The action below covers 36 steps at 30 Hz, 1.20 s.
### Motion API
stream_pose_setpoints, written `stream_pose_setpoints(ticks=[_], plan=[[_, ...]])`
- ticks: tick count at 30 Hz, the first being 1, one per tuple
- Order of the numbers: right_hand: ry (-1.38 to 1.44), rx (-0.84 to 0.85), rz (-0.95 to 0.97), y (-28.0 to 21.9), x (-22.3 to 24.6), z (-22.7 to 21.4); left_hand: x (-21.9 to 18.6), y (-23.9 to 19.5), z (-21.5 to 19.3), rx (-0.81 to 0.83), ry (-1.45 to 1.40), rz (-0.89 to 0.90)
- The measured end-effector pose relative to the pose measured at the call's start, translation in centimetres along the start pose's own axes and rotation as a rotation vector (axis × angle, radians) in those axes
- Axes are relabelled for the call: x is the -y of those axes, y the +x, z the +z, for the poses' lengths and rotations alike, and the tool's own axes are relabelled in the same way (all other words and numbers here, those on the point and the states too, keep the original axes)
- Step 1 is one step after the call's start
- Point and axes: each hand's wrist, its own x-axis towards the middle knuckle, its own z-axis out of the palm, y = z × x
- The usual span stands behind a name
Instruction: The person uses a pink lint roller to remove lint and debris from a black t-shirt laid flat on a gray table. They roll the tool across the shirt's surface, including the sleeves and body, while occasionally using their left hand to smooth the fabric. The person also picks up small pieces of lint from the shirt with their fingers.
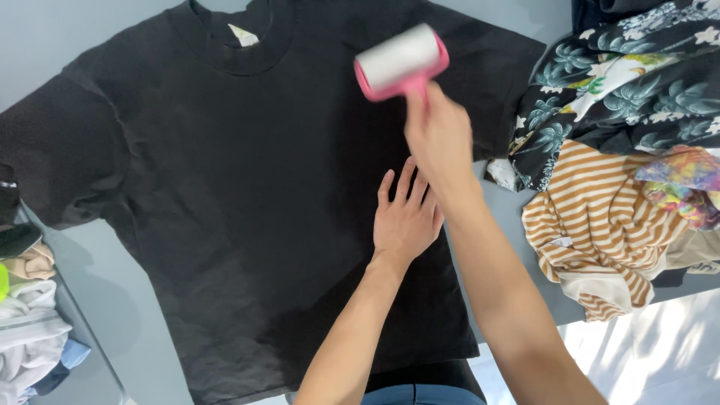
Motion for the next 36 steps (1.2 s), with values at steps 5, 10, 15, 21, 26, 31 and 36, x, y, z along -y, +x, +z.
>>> stream_pose_setpoints(ticks=[5,10,15,21,26,31,36], plan=[[0.184,-0.105,-0.071,6.0,-0.7,2.8,0.4,0.4,-1.5,-0.007,-0.031,0.024],[1.077,-0.315,0.274,1.6,-4.2,-0.6,1.8,1.7,-2.6,-0.208,-0.579,-0.096],[1.087,-0.278,0.237,-2.1,-9.1,-1.9,8.4,9.4,-5.5,-0.270,-0.601,0.006],[1.070,-0.303,0.141,-3.1,-11.4,-0.5,12.3,16.0,-4.5,-0.028,-0.198,0.217],[1.077,-0.339,0.118,-3.0,-11.3,-0.5,12.7,18.5,-3.5,0.203,-0.022,0.339],[1.061,-0.312,0.119,-3.1,-11.2,-0.7,12.0,19.2,-1.8,0.141,0.279,0.534],[1.041,-0.327,0.104,-3.1,-10.8,-1.0,12.8,20.5,-1.2,0.150,0.318,0.653]])
